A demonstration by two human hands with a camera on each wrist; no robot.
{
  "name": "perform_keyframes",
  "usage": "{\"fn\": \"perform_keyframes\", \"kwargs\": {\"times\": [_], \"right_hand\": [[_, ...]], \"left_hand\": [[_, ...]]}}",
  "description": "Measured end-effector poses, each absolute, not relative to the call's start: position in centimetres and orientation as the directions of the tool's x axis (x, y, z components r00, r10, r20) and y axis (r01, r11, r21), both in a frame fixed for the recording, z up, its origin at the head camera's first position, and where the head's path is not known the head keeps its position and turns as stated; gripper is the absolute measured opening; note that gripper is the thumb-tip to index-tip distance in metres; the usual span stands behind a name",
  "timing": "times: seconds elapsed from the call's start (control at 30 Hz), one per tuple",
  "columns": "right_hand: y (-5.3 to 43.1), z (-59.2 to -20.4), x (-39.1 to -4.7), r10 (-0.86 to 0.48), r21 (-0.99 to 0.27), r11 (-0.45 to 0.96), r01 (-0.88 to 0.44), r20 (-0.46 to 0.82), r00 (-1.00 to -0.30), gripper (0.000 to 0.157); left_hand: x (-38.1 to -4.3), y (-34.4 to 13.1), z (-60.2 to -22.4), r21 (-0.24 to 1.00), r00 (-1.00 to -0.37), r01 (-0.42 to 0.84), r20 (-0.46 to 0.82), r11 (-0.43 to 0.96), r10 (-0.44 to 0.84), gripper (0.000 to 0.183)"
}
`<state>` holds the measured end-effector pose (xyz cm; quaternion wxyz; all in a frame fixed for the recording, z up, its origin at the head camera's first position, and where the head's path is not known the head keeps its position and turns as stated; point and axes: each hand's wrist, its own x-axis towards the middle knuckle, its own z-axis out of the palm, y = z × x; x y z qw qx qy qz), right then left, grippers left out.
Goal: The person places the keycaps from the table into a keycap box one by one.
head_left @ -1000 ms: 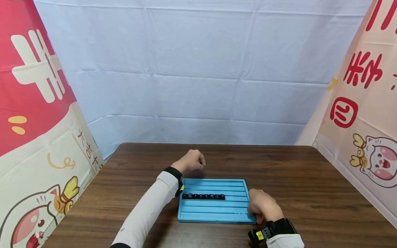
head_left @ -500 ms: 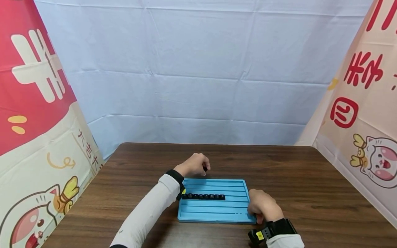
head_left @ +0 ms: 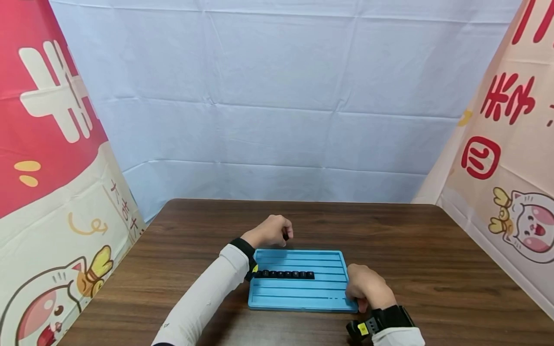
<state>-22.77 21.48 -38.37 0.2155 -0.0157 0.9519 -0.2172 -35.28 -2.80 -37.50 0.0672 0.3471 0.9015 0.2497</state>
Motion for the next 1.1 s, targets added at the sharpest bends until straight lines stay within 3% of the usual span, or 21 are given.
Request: {"fn": "perform_keyframes", "kwargs": {"times": [0.3, 0.83, 1.1], "right_hand": [[21.44, -38.38, -22.74, -0.113, -0.416, 0.906, 0.073, -0.405, -0.908, 0.010], [21.49, -38.32, -22.86, -0.103, -0.399, 0.914, 0.073, -0.402, -0.910, 0.008], [21.45, -38.30, -22.85, -0.104, -0.393, 0.917, 0.069, -0.403, -0.909, 0.010]], "left_hand": [[-34.99, -2.97, -37.71, 0.556, -0.749, 0.564, 0.034, 0.610, 0.661, 0.019], [-35.15, -3.17, -38.01, 0.596, -0.695, 0.593, 0.038, 0.542, 0.718, 0.024], [-34.84, -3.28, -38.14, 0.768, -0.735, 0.428, -0.011, 0.476, 0.678, 0.029]]}}
